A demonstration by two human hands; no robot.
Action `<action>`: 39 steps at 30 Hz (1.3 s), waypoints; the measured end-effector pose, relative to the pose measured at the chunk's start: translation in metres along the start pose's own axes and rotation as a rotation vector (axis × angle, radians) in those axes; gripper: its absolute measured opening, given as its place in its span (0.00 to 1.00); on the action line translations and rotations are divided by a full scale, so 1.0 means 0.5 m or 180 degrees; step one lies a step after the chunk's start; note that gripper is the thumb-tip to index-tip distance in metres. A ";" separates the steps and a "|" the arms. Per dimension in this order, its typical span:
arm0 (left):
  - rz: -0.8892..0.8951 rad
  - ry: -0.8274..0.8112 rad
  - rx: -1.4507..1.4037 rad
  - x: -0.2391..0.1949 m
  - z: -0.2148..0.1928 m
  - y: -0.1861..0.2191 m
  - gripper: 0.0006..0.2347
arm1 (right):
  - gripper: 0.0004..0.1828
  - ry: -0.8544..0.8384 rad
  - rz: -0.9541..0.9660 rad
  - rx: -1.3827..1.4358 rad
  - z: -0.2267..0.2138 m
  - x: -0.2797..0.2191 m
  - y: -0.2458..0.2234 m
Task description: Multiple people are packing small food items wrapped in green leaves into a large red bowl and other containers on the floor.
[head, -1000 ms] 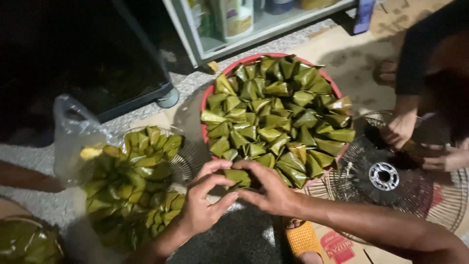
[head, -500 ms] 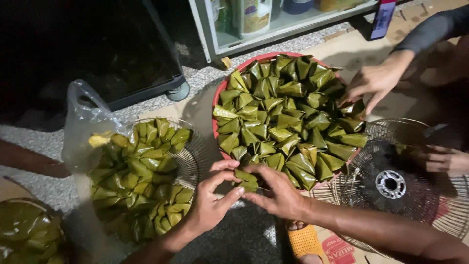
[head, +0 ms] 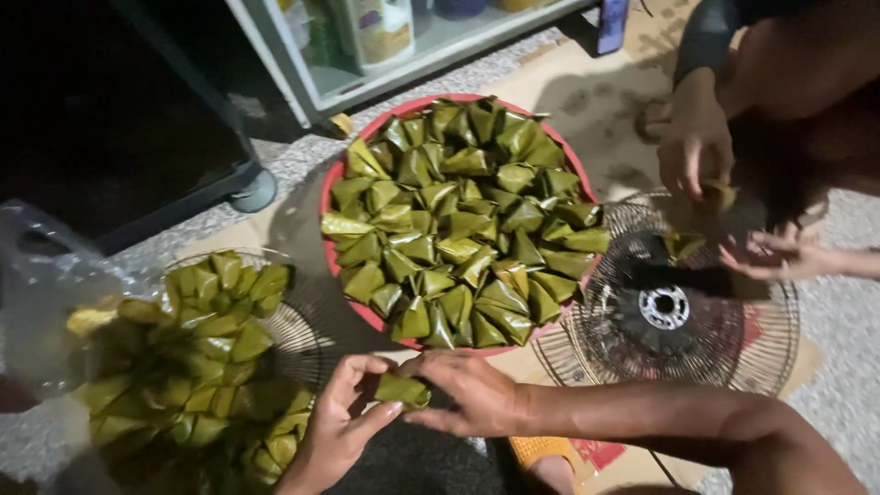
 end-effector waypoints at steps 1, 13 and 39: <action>-0.0023 -0.0036 -0.0012 -0.003 -0.002 -0.014 0.19 | 0.25 0.0018 0.0039 0.0007 -0.003 -0.004 -0.001; 0.0288 0.0088 -0.0349 0.003 -0.001 -0.012 0.11 | 0.24 -0.0130 -0.0343 0.0099 -0.021 0.001 -0.020; -0.0073 0.0096 0.0351 0.046 -0.003 0.048 0.13 | 0.23 -0.0623 -0.0681 -0.0640 -0.084 -0.010 -0.011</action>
Point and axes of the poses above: each hand's wrist, its own x-axis towards the middle knuckle, its own z-axis out of the palm, y = z × x, the point moved 5 cm from there along x, towards the middle knuckle, and after that the axes turned 14 degrees about -y, right-handed, at the moved point
